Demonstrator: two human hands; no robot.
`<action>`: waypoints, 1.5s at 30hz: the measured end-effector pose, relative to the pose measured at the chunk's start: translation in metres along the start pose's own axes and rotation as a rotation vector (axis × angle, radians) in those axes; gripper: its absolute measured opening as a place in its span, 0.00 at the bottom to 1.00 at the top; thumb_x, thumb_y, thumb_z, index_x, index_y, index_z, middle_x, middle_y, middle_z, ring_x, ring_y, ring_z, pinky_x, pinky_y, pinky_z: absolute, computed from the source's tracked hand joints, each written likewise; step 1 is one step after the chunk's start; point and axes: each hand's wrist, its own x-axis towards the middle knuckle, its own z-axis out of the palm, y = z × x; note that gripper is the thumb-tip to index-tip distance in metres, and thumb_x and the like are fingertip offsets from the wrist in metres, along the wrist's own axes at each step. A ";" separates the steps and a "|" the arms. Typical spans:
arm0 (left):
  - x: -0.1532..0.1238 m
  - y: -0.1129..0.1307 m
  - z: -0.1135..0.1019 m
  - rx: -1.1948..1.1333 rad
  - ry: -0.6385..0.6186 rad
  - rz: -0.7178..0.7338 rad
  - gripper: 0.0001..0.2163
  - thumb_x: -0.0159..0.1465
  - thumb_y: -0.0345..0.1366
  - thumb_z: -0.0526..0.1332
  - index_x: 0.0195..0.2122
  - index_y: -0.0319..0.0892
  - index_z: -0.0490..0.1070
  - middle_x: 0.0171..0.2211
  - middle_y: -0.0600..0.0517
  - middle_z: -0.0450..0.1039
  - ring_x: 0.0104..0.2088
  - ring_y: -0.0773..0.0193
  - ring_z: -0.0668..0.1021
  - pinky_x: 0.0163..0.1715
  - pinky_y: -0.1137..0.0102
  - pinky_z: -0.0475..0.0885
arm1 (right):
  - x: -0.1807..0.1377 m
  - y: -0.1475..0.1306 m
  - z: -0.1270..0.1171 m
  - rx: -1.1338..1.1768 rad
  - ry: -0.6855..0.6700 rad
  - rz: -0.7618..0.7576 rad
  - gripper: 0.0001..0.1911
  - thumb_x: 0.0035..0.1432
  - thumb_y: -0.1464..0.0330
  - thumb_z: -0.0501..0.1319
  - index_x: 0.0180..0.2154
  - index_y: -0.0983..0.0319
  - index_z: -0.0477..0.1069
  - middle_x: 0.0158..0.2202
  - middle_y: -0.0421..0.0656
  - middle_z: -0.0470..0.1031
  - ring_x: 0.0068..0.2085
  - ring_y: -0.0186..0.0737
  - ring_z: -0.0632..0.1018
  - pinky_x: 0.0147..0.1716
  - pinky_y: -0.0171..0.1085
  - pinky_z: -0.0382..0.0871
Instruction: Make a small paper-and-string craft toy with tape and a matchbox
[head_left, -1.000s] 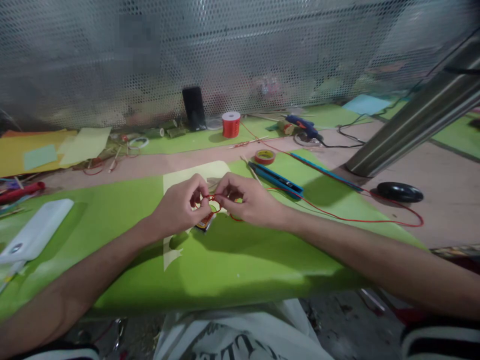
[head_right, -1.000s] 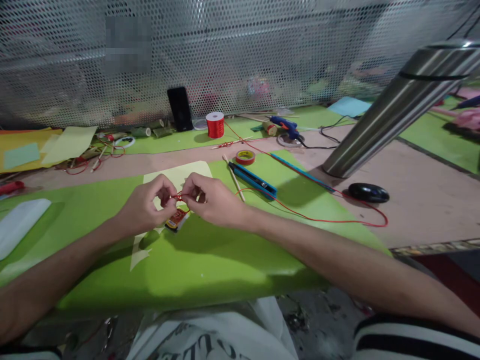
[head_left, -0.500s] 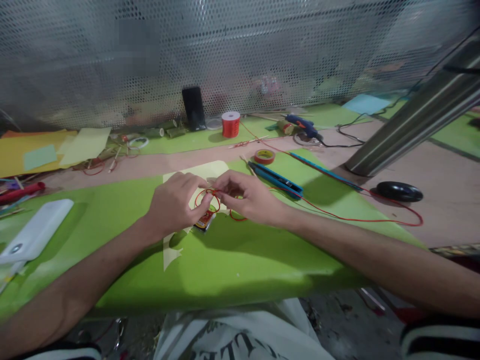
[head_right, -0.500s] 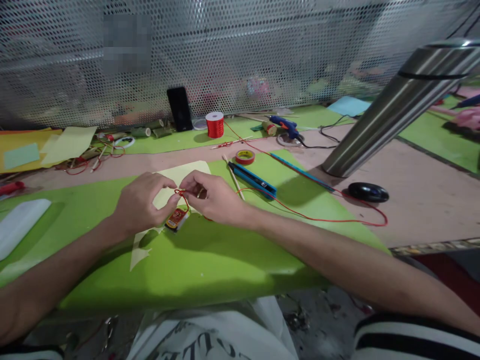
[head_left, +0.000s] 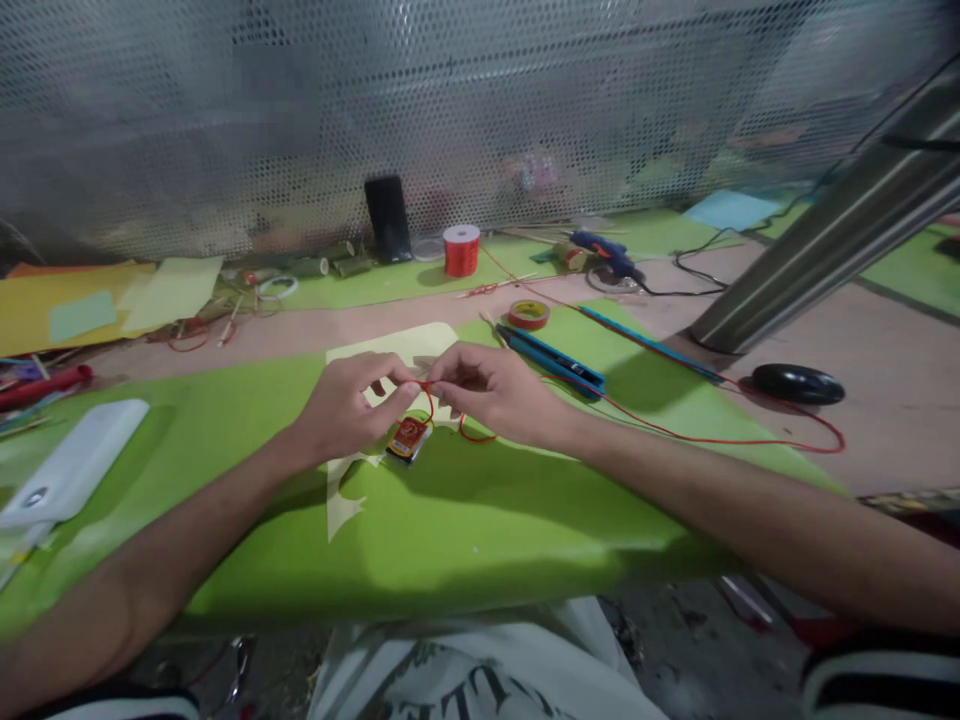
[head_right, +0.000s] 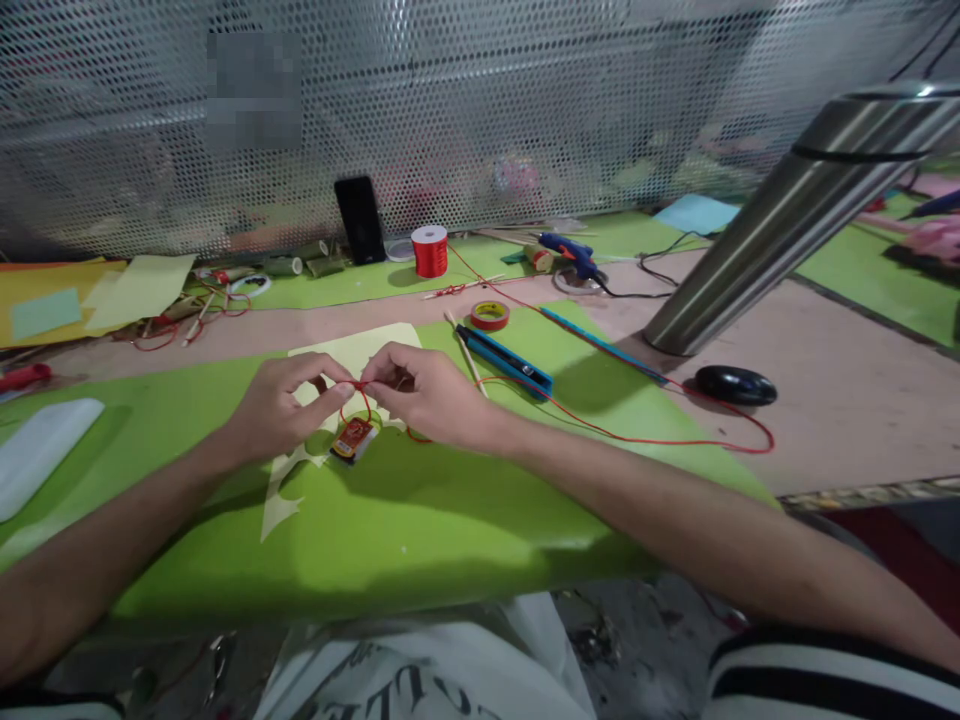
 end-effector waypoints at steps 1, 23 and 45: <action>0.000 0.000 0.000 0.010 0.000 -0.001 0.09 0.65 0.37 0.59 0.30 0.40 0.74 0.27 0.53 0.78 0.25 0.67 0.75 0.24 0.73 0.66 | 0.000 0.000 0.000 0.012 -0.004 0.005 0.08 0.58 0.64 0.62 0.34 0.63 0.69 0.29 0.40 0.71 0.29 0.32 0.70 0.28 0.33 0.65; -0.001 -0.009 0.005 0.131 -0.050 0.252 0.10 0.69 0.37 0.56 0.33 0.40 0.72 0.27 0.53 0.75 0.27 0.67 0.74 0.27 0.72 0.68 | -0.001 0.000 0.000 0.108 -0.070 0.041 0.08 0.56 0.65 0.64 0.35 0.61 0.68 0.30 0.39 0.73 0.31 0.32 0.73 0.31 0.34 0.67; 0.001 -0.004 -0.008 -0.168 -0.120 -0.002 0.08 0.65 0.38 0.62 0.31 0.41 0.70 0.34 0.50 0.80 0.33 0.63 0.81 0.30 0.70 0.76 | 0.003 0.006 -0.001 0.166 -0.068 0.011 0.10 0.56 0.64 0.66 0.34 0.61 0.68 0.30 0.39 0.73 0.32 0.32 0.73 0.33 0.35 0.69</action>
